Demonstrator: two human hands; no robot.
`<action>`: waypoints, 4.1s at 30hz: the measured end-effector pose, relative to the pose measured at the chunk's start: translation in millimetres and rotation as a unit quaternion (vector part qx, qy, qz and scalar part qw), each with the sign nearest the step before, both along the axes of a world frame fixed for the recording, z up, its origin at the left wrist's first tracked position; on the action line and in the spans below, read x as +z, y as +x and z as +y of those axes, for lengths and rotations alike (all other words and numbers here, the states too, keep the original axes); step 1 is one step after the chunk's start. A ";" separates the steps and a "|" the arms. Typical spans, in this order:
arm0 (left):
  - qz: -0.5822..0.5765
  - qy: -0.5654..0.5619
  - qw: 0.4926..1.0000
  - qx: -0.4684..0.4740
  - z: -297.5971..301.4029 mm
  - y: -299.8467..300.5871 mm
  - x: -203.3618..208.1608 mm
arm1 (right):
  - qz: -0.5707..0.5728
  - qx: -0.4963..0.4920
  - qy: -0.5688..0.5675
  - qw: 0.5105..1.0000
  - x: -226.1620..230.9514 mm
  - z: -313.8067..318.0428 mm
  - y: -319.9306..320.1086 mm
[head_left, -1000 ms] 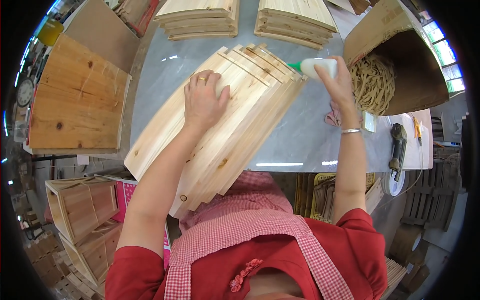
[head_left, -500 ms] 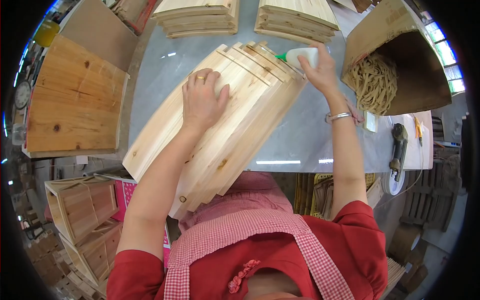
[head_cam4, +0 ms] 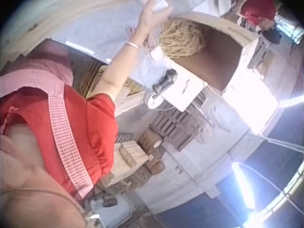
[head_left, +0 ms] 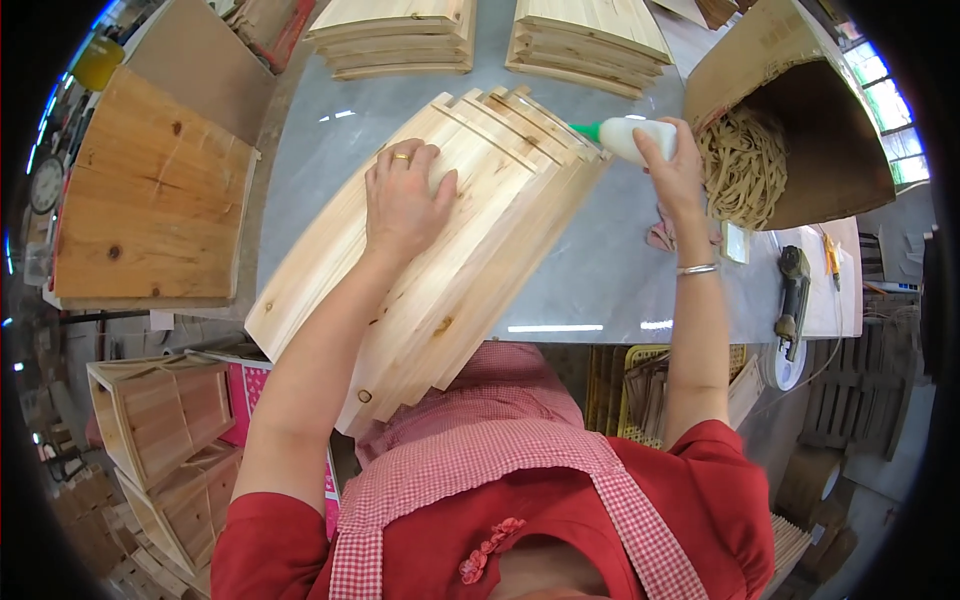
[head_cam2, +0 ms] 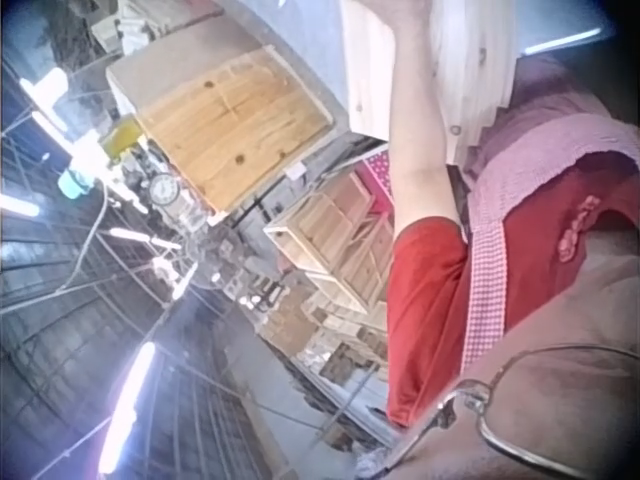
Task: Assemble a wooden box by gluing panels and securing them with rubber bands.
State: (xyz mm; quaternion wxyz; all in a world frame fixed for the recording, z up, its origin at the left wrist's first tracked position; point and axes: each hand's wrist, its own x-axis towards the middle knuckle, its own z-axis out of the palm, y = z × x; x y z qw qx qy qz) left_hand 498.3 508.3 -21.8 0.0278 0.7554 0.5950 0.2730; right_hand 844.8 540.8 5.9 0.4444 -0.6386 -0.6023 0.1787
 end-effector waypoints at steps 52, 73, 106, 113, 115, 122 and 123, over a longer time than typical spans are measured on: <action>-0.010 0.020 1.000 -0.006 0.3 -3.7 -1.5 | -0.124 0.086 0.064 0.986 25.4 -40.0 -44.0; -0.010 0.015 1.000 -0.008 -1.7 -2.5 -0.9 | -0.031 0.123 0.137 0.982 2.0 23.3 -148.3; 0.078 -0.035 0.992 -0.088 -57.7 -89.1 -5.3 | 0.282 -0.127 0.054 0.950 -57.9 -112.0 -72.5; 0.080 -0.002 0.994 -0.077 -60.4 -93.9 -13.6 | 0.273 -0.081 0.000 0.959 -50.8 -162.7 -107.3; 0.085 0.007 0.994 -0.074 -59.9 -95.5 -16.2 | 0.259 -0.054 -0.002 0.964 -44.3 -183.4 -123.1; 0.052 -0.016 0.993 -0.102 -67.8 -92.3 -0.3 | 0.193 0.014 -0.001 0.981 -51.5 -245.4 -158.1; 0.049 -0.023 0.993 -0.101 -70.4 -93.0 2.0 | 0.182 0.042 0.009 0.982 -45.2 -255.5 -168.3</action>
